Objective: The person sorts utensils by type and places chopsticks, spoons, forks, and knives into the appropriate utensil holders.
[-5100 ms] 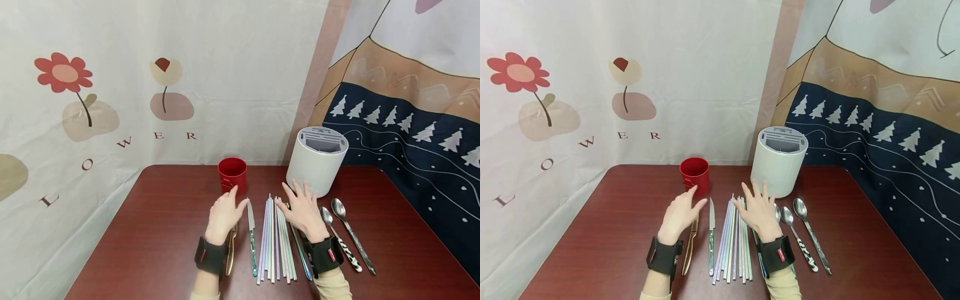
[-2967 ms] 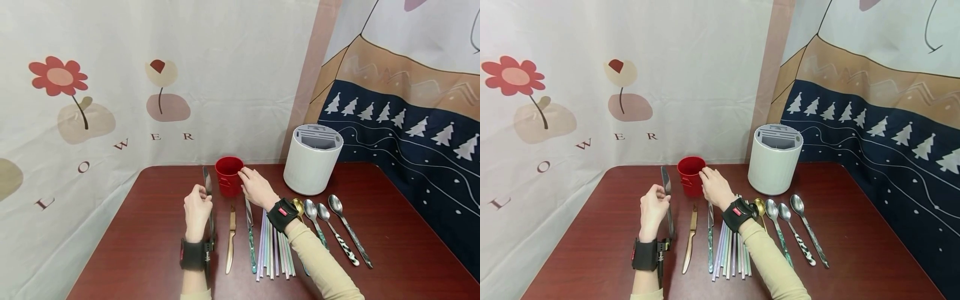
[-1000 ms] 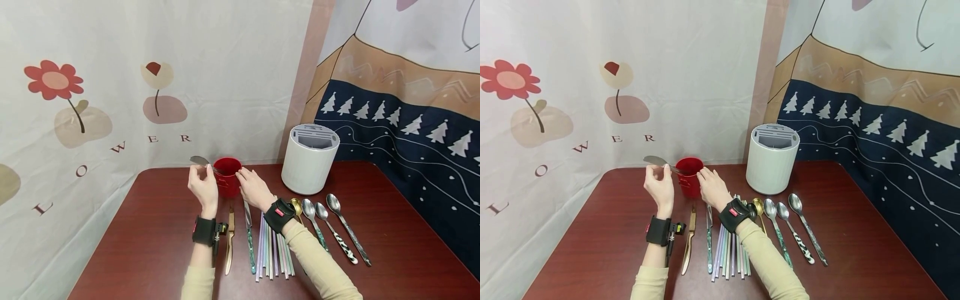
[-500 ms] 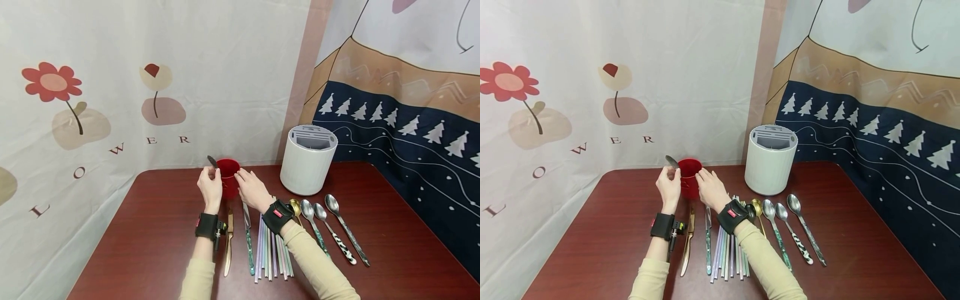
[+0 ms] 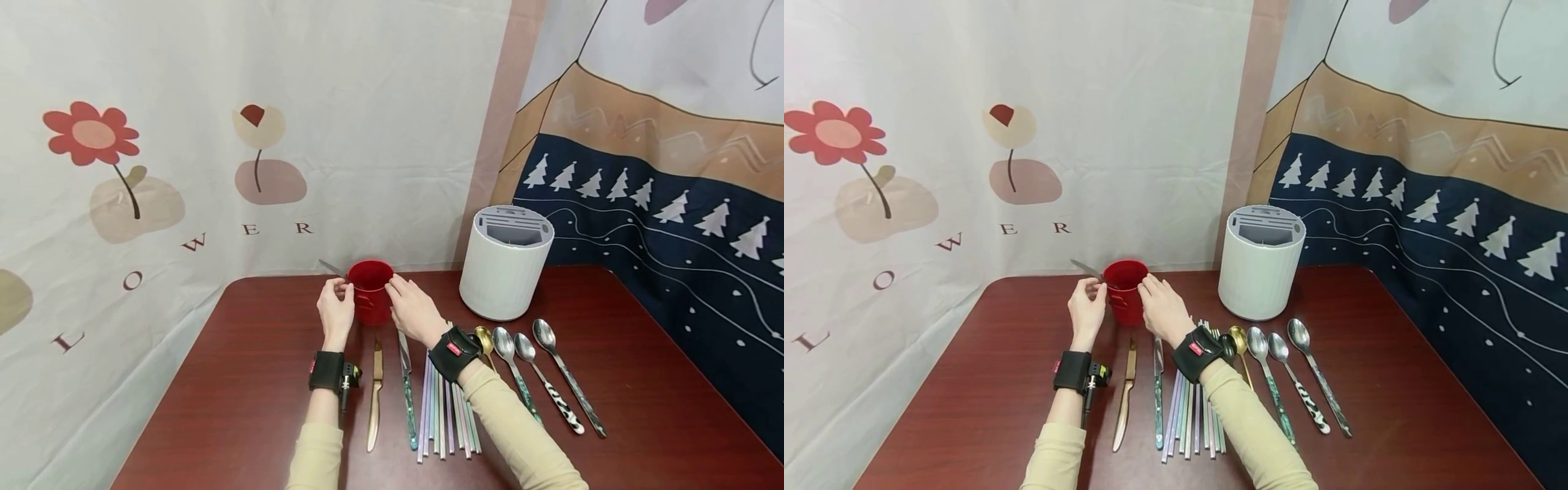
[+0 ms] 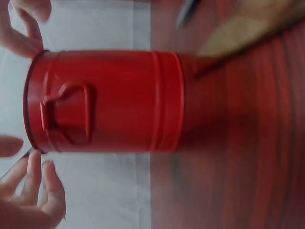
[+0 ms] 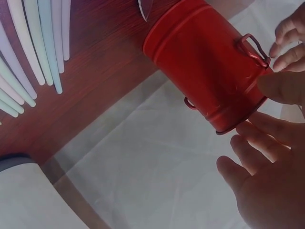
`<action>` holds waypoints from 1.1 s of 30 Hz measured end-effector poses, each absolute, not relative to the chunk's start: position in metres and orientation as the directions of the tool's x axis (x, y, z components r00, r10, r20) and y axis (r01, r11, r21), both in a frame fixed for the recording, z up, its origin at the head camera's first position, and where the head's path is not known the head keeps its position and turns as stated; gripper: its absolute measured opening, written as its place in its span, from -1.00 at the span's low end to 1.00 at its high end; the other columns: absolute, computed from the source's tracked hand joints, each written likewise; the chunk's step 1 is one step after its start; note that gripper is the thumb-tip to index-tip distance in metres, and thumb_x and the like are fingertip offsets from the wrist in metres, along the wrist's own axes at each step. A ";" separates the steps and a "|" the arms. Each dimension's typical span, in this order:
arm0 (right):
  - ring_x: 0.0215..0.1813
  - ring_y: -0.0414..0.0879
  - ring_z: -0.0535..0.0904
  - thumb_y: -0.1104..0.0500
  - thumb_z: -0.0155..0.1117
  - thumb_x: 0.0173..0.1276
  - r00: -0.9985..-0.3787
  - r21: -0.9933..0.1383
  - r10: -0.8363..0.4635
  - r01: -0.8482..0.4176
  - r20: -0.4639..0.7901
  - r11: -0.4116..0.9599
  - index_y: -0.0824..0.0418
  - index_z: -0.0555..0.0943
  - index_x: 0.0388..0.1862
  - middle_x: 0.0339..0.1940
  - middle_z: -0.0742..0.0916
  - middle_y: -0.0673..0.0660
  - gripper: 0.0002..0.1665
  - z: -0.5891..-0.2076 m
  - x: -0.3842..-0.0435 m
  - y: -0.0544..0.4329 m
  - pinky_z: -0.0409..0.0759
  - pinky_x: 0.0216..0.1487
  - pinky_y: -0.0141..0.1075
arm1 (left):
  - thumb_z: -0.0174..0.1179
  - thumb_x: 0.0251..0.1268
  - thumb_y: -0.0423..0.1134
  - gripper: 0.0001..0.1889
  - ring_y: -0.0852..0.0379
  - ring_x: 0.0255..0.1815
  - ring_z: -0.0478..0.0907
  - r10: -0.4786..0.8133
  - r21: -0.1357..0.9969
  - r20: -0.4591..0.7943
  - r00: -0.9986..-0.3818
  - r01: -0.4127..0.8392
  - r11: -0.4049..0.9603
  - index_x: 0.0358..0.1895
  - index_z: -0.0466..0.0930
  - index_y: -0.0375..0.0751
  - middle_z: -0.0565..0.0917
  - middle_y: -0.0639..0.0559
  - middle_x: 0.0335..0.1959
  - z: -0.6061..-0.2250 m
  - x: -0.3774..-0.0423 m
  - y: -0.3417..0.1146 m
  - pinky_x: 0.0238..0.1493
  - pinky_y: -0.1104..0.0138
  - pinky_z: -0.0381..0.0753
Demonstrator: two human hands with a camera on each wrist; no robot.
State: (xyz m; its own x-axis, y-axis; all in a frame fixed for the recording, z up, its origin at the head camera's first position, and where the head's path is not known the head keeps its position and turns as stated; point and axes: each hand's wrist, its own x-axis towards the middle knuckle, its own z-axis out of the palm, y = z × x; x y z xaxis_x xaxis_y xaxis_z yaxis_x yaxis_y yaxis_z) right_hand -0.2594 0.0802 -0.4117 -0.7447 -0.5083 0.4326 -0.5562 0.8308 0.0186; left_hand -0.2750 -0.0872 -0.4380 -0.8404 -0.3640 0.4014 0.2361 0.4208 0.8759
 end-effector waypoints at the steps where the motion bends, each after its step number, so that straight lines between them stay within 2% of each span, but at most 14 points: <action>1: 0.27 0.04 0.49 0.22 0.28 0.23 -0.744 0.021 -0.509 -0.556 0.433 0.831 0.33 0.51 0.15 0.17 0.60 0.23 -0.51 -0.412 -0.260 0.080 0.44 0.32 -0.10 | 0.15 0.31 -0.30 -0.78 -0.16 -0.14 0.60 -0.338 0.873 0.399 -0.853 0.239 0.426 -0.05 0.54 -0.35 0.65 -0.26 -0.20 -0.439 -0.274 -0.089 -0.04 0.04 0.54; 5: 0.28 0.04 0.48 0.22 0.27 0.25 -0.745 0.025 -0.510 -0.555 0.430 0.832 0.33 0.51 0.16 0.19 0.59 0.23 -0.51 -0.412 -0.260 0.081 0.43 0.33 -0.09 | 0.11 0.35 -0.27 -0.74 -0.13 -0.12 0.60 -0.225 0.837 0.392 -0.892 0.245 0.489 0.03 0.51 -0.29 0.64 -0.22 -0.18 -0.442 -0.268 -0.097 -0.05 0.05 0.57; 9: 0.28 0.05 0.49 0.22 0.28 0.25 -0.746 0.015 -0.508 -0.556 0.431 0.831 0.34 0.51 0.17 0.19 0.59 0.24 -0.50 -0.413 -0.260 0.081 0.43 0.32 -0.08 | 0.13 0.33 -0.26 -0.76 -0.07 -0.18 0.63 -0.091 0.769 0.372 -0.924 0.251 0.588 -0.01 0.53 -0.28 0.65 -0.18 -0.21 -0.442 -0.258 -0.101 -0.12 0.09 0.59; 12: 0.28 0.05 0.49 0.22 0.29 0.24 -0.750 0.012 -0.506 -0.554 0.427 0.832 0.34 0.50 0.17 0.20 0.59 0.25 -0.49 -0.414 -0.260 0.081 0.43 0.32 -0.07 | 0.16 0.31 -0.27 -0.80 -0.03 -0.25 0.64 0.019 0.724 0.307 -0.951 0.246 0.644 -0.07 0.55 -0.28 0.67 -0.16 -0.25 -0.441 -0.250 -0.104 -0.19 0.13 0.62; 15: 0.29 0.05 0.48 0.22 0.28 0.24 -0.752 0.013 -0.507 -0.554 0.420 0.832 0.34 0.50 0.18 0.20 0.59 0.25 -0.48 -0.414 -0.260 0.081 0.42 0.33 -0.07 | 0.18 0.28 -0.27 -0.83 0.00 -0.29 0.64 0.089 0.694 0.180 -0.980 0.191 0.694 -0.12 0.56 -0.26 0.70 -0.14 -0.29 -0.439 -0.242 -0.104 -0.24 0.17 0.61; 20: 0.28 0.04 0.49 0.22 0.26 0.26 -0.751 0.014 -0.510 -0.557 0.419 0.831 0.33 0.49 0.18 0.19 0.59 0.23 -0.50 -0.413 -0.261 0.081 0.42 0.33 -0.07 | 0.25 0.21 -0.23 -0.84 0.06 -0.39 0.60 0.136 0.602 -0.061 -0.989 0.072 0.796 -0.24 0.57 -0.25 0.69 -0.11 -0.38 -0.434 -0.231 -0.100 -0.35 0.24 0.55; 25: 0.26 0.04 0.49 0.22 0.27 0.25 -0.753 0.008 -0.513 -0.560 0.413 0.829 0.33 0.49 0.18 0.17 0.59 0.23 -0.49 -0.412 -0.261 0.081 0.42 0.33 -0.07 | 0.29 0.14 -0.23 -0.81 0.13 -0.57 0.57 0.172 0.533 -0.269 -0.948 0.002 0.846 -0.47 0.61 -0.30 0.63 -0.06 -0.60 -0.431 -0.219 -0.092 -0.49 0.37 0.49; 29: 0.27 0.05 0.49 0.22 0.29 0.24 -0.755 0.007 -0.512 -0.558 0.411 0.830 0.33 0.50 0.18 0.18 0.59 0.24 -0.48 -0.412 -0.261 0.081 0.41 0.34 -0.08 | 0.35 0.05 -0.25 -0.77 0.10 -0.63 0.63 0.186 0.525 -0.340 -0.922 -0.023 0.851 -0.61 0.64 -0.33 0.65 -0.11 -0.66 -0.431 -0.210 -0.082 -0.56 0.39 0.54; 33: 0.27 0.06 0.49 0.23 0.30 0.23 -0.756 -0.005 -0.510 -0.562 0.410 0.827 0.33 0.49 0.18 0.18 0.59 0.24 -0.47 -0.412 -0.260 0.081 0.41 0.34 -0.06 | 0.43 -0.05 -0.22 -0.76 0.06 -0.65 0.65 0.160 0.521 -0.335 -0.929 -0.042 0.852 -0.56 0.58 -0.29 0.64 -0.12 -0.66 -0.434 -0.204 -0.071 -0.61 0.38 0.53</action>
